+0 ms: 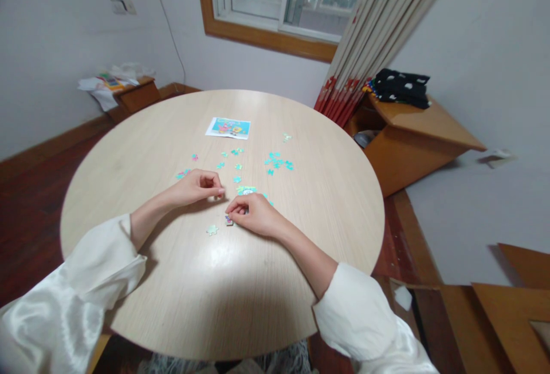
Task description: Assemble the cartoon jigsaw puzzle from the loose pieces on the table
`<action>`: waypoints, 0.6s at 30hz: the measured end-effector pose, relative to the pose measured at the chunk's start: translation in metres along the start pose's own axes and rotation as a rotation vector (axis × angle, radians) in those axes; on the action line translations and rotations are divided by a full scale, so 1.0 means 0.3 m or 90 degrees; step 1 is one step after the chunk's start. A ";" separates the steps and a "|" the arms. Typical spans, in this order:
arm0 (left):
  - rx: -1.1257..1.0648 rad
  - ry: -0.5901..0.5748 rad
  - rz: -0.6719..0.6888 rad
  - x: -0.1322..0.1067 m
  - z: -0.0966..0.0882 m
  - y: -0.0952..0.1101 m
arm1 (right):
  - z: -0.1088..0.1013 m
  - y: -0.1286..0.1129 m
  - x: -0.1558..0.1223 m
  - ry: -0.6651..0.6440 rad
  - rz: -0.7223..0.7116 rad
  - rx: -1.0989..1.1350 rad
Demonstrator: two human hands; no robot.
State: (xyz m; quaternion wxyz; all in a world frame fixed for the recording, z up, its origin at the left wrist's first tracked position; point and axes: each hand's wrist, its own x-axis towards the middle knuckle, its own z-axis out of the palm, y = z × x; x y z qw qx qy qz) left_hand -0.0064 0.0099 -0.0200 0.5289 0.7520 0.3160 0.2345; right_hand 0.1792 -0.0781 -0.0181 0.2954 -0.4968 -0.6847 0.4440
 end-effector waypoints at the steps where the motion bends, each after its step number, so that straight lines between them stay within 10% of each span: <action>1: 0.001 -0.001 0.001 0.000 0.000 -0.001 | 0.000 0.000 -0.001 -0.002 -0.001 -0.009; 18: 0.025 -0.034 0.009 0.002 0.006 -0.010 | 0.003 -0.008 -0.004 0.028 -0.035 -0.149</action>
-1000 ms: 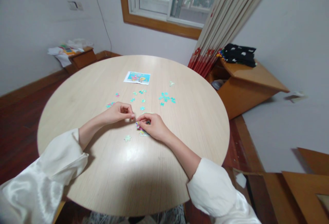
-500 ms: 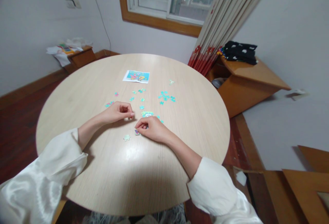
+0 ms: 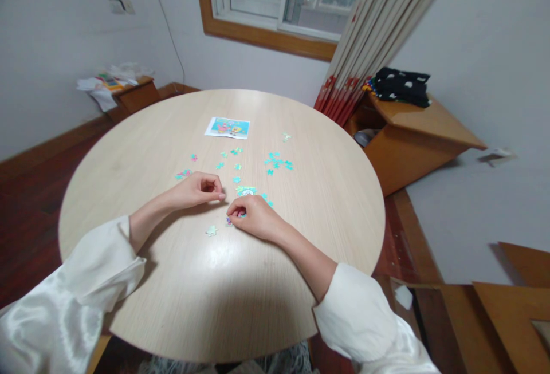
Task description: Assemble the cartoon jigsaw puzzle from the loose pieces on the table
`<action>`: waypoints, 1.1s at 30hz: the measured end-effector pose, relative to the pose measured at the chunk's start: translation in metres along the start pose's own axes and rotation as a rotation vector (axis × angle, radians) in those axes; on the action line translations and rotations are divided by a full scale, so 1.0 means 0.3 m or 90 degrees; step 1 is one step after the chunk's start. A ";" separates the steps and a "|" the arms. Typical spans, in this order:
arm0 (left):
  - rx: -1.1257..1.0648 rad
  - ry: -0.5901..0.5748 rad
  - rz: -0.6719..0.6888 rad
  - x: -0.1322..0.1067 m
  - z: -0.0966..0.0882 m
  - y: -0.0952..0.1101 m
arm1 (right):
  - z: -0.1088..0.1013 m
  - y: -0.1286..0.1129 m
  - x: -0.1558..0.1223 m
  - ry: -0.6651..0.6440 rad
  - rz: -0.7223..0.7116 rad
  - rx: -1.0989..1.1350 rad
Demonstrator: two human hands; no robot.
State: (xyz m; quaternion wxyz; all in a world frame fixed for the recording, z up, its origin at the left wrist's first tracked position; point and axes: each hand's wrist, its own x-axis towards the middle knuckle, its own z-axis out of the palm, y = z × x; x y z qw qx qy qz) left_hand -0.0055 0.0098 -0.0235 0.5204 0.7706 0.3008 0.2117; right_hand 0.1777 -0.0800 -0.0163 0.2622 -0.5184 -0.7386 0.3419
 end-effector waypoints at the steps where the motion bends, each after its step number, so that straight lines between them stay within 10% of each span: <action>1: 0.007 -0.010 -0.002 -0.002 0.003 0.002 | 0.000 0.000 0.000 0.000 0.001 -0.005; 33: 0.307 -0.135 0.065 -0.027 0.062 0.058 | -0.008 0.023 0.005 -0.032 -0.003 0.062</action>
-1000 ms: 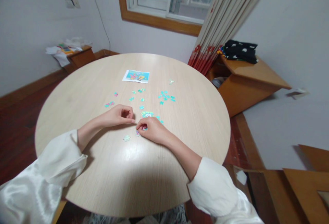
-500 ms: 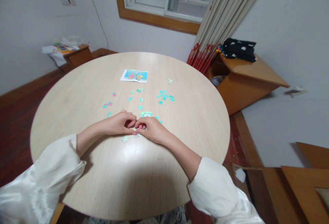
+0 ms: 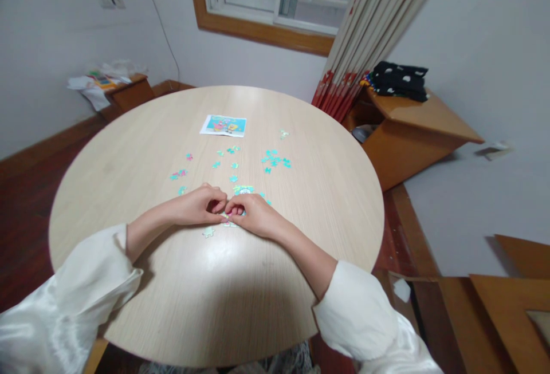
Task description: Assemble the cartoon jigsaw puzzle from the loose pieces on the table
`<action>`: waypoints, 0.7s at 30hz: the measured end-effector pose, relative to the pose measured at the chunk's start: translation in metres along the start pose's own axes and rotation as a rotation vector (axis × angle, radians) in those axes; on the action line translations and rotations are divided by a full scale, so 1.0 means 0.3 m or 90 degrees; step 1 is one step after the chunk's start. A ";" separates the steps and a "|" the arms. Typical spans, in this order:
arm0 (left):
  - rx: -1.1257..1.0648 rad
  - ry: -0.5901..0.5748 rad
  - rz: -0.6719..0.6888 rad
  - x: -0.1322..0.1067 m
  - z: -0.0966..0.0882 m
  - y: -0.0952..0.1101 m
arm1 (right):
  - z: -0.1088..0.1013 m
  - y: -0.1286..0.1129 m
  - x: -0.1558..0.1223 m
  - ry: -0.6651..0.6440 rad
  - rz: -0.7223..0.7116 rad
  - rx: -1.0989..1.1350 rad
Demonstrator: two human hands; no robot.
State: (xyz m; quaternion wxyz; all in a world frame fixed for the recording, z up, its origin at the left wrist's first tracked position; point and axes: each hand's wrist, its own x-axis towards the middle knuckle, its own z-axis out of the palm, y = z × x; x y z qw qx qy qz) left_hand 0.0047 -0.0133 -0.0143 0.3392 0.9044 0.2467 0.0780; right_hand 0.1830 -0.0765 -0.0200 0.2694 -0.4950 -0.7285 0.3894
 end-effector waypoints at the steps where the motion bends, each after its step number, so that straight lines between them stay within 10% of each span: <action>1: 0.007 -0.002 0.002 0.000 0.001 0.000 | 0.000 -0.001 0.000 0.001 -0.002 -0.005; 12: -0.173 0.014 -0.040 -0.006 -0.001 -0.005 | -0.003 0.012 0.010 0.040 0.005 0.072; 21: -0.215 0.298 -0.125 0.011 -0.035 -0.087 | -0.026 0.022 0.013 0.207 -0.042 0.040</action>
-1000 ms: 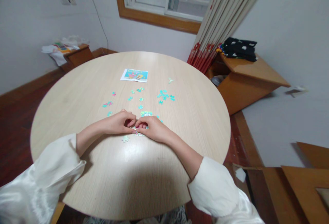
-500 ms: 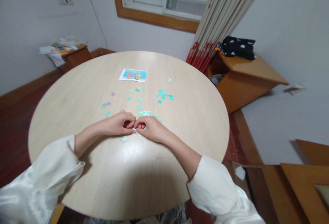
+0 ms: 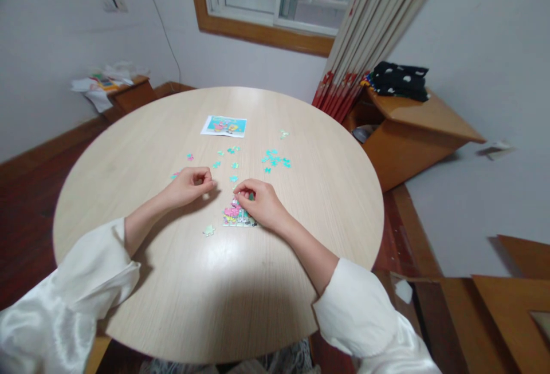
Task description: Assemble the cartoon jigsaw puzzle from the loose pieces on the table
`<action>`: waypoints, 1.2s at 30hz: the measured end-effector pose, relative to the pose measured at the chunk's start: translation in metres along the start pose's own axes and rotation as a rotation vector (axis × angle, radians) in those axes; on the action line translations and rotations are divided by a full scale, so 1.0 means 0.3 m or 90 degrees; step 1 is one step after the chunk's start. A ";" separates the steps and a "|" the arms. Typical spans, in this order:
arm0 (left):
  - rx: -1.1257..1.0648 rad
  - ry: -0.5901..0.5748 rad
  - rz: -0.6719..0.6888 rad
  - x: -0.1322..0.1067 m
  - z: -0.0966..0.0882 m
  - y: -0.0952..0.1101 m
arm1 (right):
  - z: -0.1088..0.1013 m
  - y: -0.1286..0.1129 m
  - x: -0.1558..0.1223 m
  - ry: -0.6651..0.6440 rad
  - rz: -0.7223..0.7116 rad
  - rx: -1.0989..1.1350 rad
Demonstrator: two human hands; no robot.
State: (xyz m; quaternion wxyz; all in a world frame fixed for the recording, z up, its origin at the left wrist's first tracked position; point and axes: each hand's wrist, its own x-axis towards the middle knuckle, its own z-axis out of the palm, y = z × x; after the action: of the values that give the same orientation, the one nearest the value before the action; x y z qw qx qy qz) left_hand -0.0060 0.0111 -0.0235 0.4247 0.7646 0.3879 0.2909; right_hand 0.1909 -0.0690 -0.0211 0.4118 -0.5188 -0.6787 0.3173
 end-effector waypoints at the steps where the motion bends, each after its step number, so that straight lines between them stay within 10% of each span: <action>1: 0.000 0.037 -0.006 0.007 -0.005 -0.008 | 0.002 0.000 -0.001 0.009 -0.013 -0.011; 16: -0.066 0.339 -0.043 0.049 -0.055 -0.045 | 0.109 -0.072 -0.094 -0.275 -0.205 -0.271; 29: -0.076 0.315 -0.096 0.044 -0.152 -0.082 | 0.112 -0.060 -0.082 -0.287 -0.182 -0.242; 36: -0.206 0.061 -0.054 0.017 -0.129 -0.036 | 0.096 -0.061 -0.065 -0.178 -0.115 -0.066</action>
State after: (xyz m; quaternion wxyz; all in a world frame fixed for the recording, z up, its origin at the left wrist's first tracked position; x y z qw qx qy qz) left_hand -0.0371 0.0354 -0.0142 0.5351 0.6547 0.3874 0.3673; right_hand 0.1595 -0.0927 -0.0231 0.3130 -0.4274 -0.7885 0.3126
